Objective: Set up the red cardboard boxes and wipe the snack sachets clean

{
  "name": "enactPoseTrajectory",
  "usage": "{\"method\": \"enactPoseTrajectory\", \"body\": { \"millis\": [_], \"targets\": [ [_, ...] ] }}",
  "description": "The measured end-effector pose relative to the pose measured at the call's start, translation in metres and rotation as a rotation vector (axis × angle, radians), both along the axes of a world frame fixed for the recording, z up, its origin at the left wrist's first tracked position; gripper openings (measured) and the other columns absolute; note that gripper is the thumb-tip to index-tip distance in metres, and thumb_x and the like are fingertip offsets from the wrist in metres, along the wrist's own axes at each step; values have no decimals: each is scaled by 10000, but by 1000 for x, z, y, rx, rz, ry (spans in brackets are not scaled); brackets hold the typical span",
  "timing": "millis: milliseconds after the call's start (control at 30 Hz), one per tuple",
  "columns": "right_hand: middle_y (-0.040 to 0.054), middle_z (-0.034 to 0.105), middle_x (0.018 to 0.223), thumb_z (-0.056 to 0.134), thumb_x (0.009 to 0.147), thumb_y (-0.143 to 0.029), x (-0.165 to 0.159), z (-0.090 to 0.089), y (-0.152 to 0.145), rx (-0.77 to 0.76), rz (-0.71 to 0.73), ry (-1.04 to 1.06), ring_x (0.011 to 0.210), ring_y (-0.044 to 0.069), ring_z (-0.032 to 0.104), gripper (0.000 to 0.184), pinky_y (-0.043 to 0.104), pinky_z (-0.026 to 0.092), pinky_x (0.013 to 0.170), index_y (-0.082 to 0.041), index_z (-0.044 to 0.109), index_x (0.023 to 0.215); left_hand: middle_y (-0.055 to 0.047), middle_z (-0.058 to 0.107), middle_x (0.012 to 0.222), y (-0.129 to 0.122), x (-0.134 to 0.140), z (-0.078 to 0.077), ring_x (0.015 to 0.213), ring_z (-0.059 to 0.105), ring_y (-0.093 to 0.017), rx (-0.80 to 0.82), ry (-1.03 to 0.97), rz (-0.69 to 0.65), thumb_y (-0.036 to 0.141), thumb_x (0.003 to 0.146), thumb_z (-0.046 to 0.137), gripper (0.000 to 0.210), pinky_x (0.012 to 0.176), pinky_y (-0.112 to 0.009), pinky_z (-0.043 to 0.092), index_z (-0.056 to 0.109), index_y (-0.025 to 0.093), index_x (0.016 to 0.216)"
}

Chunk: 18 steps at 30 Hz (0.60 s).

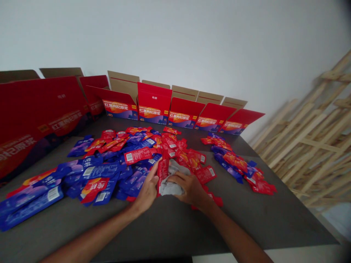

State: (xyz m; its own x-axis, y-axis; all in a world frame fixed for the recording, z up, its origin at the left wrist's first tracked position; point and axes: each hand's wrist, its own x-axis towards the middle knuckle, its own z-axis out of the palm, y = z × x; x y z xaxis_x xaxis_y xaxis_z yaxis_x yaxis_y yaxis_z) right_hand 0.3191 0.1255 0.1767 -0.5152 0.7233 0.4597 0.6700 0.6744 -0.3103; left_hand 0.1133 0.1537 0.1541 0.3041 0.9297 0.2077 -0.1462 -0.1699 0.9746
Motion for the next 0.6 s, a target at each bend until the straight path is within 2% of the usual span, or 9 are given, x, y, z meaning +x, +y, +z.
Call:
{"method": "enactPoseTrajectory", "body": {
  "millis": [133, 200, 300, 367, 433, 500, 600],
  "targets": [
    [94, 753, 1140, 790, 801, -180, 2, 0, 0, 61, -158, 127, 970, 252, 750, 424, 336, 614, 763, -229, 678, 1207, -104, 502, 1631, -6, 5, 2, 1540, 397, -336, 156, 122, -56, 539, 990, 517, 661, 1295, -449, 255, 528, 187, 1550],
    [92, 752, 1139, 753, 818, -174, 4, 1, 1, 74, -213, 199, 1000, 256, 743, 405, 347, 616, 801, -230, 669, 1211, -104, 507, 1627, -8, 9, 5, 1535, 403, -339, 137, 100, -90, 531, 969, 563, 668, 1288, -449, 272, 532, 194, 1545],
    [81, 751, 1131, 693, 854, -188, 7, 4, 2, 72, -250, 308, 998, 245, 735, 357, 354, 613, 838, -243, 665, 1206, -94, 603, 1534, -8, 16, 10, 1427, 526, -320, -97, -136, -121, 508, 939, 606, 650, 1216, -446, 390, 549, 224, 1520],
    [69, 754, 1099, 673, 877, -219, 8, 6, 3, 76, -259, 398, 966, 239, 732, 298, 357, 611, 840, -247, 669, 1174, -99, 698, 1377, -6, 19, 16, 1214, 654, -272, -320, -332, -131, 507, 953, 585, 552, 1092, -414, 503, 631, 205, 1413],
    [55, 756, 1042, 672, 898, -270, 8, 9, 4, 77, -294, 500, 919, 231, 727, 220, 355, 610, 826, -247, 674, 1117, -93, 747, 1173, -4, 19, 21, 933, 684, -192, -494, -494, -132, 493, 976, 572, 436, 905, -346, 579, 715, 167, 1228],
    [50, 753, 987, 673, 919, -328, 9, 11, 5, 66, -351, 600, 873, 225, 719, 169, 347, 607, 801, -241, 674, 1064, -53, 732, 995, -2, 18, 26, 740, 625, -124, -605, -606, -131, 436, 970, 624, 323, 724, -270, 575, 734, 150, 1074],
    [52, 737, 936, 659, 954, -412, 10, 14, 5, 19, -420, 730, 823, 214, 700, 193, 333, 598, 761, -230, 675, 1017, 4, 692, 878, 1, 17, 28, 693, 630, -86, -722, -662, -129, 266, 921, 737, 158, 616, -198, 545, 711, 158, 1033]
  ]
}}
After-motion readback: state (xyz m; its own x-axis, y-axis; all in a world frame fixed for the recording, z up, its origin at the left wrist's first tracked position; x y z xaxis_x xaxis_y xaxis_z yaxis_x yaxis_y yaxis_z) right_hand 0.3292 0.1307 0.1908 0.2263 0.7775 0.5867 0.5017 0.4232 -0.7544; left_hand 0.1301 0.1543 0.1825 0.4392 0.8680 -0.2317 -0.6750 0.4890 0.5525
